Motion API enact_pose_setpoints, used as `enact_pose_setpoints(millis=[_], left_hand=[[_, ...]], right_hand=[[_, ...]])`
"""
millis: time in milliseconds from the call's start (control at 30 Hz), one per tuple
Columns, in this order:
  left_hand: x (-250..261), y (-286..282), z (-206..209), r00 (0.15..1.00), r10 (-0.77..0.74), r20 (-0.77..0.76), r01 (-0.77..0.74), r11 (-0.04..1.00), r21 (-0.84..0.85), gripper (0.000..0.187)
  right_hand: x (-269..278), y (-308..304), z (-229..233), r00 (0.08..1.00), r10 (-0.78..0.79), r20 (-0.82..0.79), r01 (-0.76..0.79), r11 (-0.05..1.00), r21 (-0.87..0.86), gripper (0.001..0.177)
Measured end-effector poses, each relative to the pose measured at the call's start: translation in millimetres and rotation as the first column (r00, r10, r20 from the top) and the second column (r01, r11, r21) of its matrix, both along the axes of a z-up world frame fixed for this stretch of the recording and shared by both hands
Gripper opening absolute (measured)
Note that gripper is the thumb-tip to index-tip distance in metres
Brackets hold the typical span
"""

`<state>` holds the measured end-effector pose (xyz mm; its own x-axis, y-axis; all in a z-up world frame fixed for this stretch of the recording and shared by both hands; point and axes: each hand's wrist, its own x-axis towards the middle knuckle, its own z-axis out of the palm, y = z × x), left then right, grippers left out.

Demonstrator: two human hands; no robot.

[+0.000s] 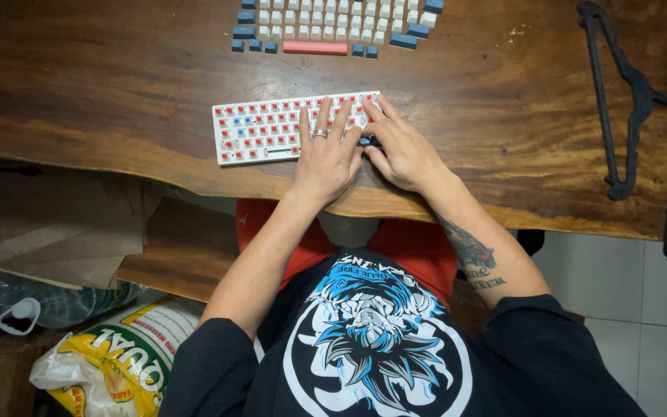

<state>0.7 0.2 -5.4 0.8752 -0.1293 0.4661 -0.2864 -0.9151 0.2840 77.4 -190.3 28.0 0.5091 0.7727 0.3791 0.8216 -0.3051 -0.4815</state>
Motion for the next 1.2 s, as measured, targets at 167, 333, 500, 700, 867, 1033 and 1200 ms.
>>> enact_pose_setpoints(millis=[167,333,500,700,867,1033,1200], left_hand=[[-2,0,2,1.0,0.004,0.013,-0.003,1.0,-0.021,0.037],[-4,1,6,1.0,0.005,0.013,-0.004,0.997,-0.074,0.039],[-6,2,9,1.0,-0.009,0.0,0.009,0.996,-0.09,0.03],[-7,2,13,1.0,-0.014,-0.008,0.013,0.996,-0.092,0.028],[-6,2,15,1.0,-0.014,-0.016,0.012,0.994,-0.108,0.025],[-6,1,17,1.0,0.006,-0.029,-0.009,0.996,-0.085,0.026],[1,-3,17,0.999,0.039,-0.033,-0.041,0.998,-0.055,0.026]], right_hand=[[1,2,-2,0.995,-0.065,-0.079,0.066,0.998,0.017,0.039],[6,1,-2,0.984,-0.031,-0.177,0.056,0.989,0.135,0.047],[8,1,-3,0.989,-0.021,-0.148,0.044,0.987,0.153,0.032],[8,1,-3,0.99,-0.025,-0.139,0.045,0.988,0.148,0.03],[8,1,-2,0.989,-0.03,-0.141,0.051,0.988,0.148,0.029],[12,1,-2,0.99,-0.025,-0.139,0.041,0.993,0.111,0.028],[30,-1,1,0.988,0.012,-0.155,-0.008,1.0,0.024,0.026]])
